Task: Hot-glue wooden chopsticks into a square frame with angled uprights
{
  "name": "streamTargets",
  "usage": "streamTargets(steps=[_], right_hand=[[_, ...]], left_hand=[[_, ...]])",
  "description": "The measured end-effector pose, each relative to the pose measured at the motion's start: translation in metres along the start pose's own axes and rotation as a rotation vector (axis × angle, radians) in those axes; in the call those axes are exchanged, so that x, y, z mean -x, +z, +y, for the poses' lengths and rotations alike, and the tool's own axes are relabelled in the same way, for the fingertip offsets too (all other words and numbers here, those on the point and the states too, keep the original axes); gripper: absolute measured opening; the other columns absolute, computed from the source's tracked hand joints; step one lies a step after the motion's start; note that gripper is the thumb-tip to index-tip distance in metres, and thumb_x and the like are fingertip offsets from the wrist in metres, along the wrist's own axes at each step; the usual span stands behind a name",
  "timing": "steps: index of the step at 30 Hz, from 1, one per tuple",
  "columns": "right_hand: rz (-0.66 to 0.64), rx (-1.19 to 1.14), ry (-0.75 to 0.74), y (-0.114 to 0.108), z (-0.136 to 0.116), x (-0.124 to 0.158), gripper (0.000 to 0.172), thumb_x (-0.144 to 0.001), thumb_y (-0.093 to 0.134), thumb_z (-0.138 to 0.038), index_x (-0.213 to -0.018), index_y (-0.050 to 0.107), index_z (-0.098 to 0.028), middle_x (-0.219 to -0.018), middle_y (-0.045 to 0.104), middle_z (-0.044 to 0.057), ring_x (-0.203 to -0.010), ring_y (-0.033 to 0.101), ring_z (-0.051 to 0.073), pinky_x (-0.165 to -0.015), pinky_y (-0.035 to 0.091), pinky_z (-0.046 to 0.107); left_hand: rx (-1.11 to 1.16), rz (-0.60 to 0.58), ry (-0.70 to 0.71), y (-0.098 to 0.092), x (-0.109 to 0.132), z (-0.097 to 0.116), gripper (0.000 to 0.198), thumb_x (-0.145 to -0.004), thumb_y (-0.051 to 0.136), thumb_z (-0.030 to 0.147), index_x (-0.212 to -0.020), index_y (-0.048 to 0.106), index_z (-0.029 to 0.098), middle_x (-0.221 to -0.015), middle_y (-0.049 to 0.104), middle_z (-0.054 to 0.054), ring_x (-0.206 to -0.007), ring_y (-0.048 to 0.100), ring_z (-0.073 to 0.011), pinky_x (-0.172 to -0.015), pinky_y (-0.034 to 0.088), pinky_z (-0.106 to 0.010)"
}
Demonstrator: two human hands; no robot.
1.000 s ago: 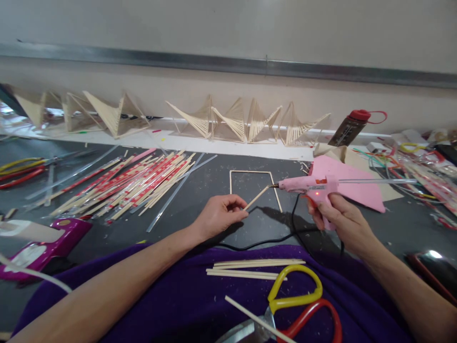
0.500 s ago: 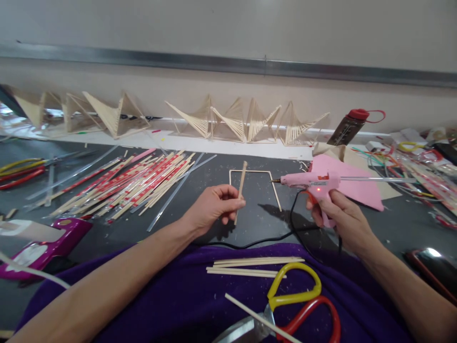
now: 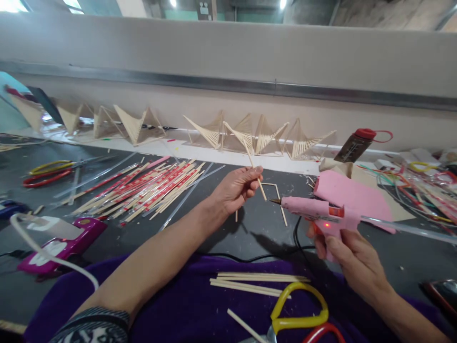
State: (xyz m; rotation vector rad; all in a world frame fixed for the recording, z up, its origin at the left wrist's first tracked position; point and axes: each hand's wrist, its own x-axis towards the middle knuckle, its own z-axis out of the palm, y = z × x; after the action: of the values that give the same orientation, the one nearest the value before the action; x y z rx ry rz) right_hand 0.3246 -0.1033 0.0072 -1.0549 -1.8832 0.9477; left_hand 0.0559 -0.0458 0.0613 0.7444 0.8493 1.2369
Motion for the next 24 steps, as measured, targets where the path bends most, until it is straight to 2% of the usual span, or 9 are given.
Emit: streamTargets(steps=[4, 10, 18, 24], right_hand=[[0.018, 0.115, -0.039, 0.000, 0.003, 0.001, 0.023, -0.090, 0.048, -0.038, -0.090, 0.065, -0.023, -0.072, 0.060, 0.002, -0.065, 0.053, 0.017, -0.061, 0.042, 0.028], [0.048, 0.216, -0.062, -0.001, 0.001, -0.002, 0.029, -0.089, 0.047, -0.040, -0.069, 0.060, -0.023, -0.066, 0.058, 0.002, -0.060, 0.050, 0.017, -0.056, 0.041, 0.029], [0.010, 0.257, -0.045, -0.002, 0.002, 0.001, 0.031, -0.089, 0.045, -0.040, -0.065, 0.058, -0.025, -0.066, 0.057, 0.003, -0.062, 0.052, 0.019, -0.060, 0.042, 0.032], [0.033, 0.275, -0.068, 0.000, 0.003, 0.000, 0.031, -0.089, 0.045, -0.039, -0.066, 0.057, -0.023, -0.064, 0.055, 0.001, -0.059, 0.048, 0.017, -0.058, 0.040, 0.029]], left_hand=[[0.012, 0.011, -0.054, 0.001, -0.005, -0.006, 0.020, -0.082, 0.065, 0.023, -0.068, 0.056, 0.010, -0.051, 0.048, 0.006, -0.037, 0.038, 0.0019, -0.033, 0.031, -0.007], [-0.004, 0.034, -0.061, -0.001, -0.004, -0.008, 0.020, -0.081, 0.065, 0.023, -0.069, 0.055, 0.010, -0.051, 0.048, 0.006, -0.037, 0.039, 0.0018, -0.034, 0.031, -0.007], [-0.004, 0.026, -0.055, -0.003, -0.005, -0.014, 0.018, -0.083, 0.062, 0.020, -0.070, 0.056, 0.010, -0.055, 0.051, 0.005, -0.040, 0.042, 0.0014, -0.035, 0.032, -0.007], [-0.010, 0.029, -0.058, -0.003, -0.005, -0.013, 0.020, -0.083, 0.063, 0.023, -0.068, 0.057, 0.010, -0.054, 0.050, 0.005, -0.039, 0.041, 0.0013, -0.034, 0.031, -0.008]])
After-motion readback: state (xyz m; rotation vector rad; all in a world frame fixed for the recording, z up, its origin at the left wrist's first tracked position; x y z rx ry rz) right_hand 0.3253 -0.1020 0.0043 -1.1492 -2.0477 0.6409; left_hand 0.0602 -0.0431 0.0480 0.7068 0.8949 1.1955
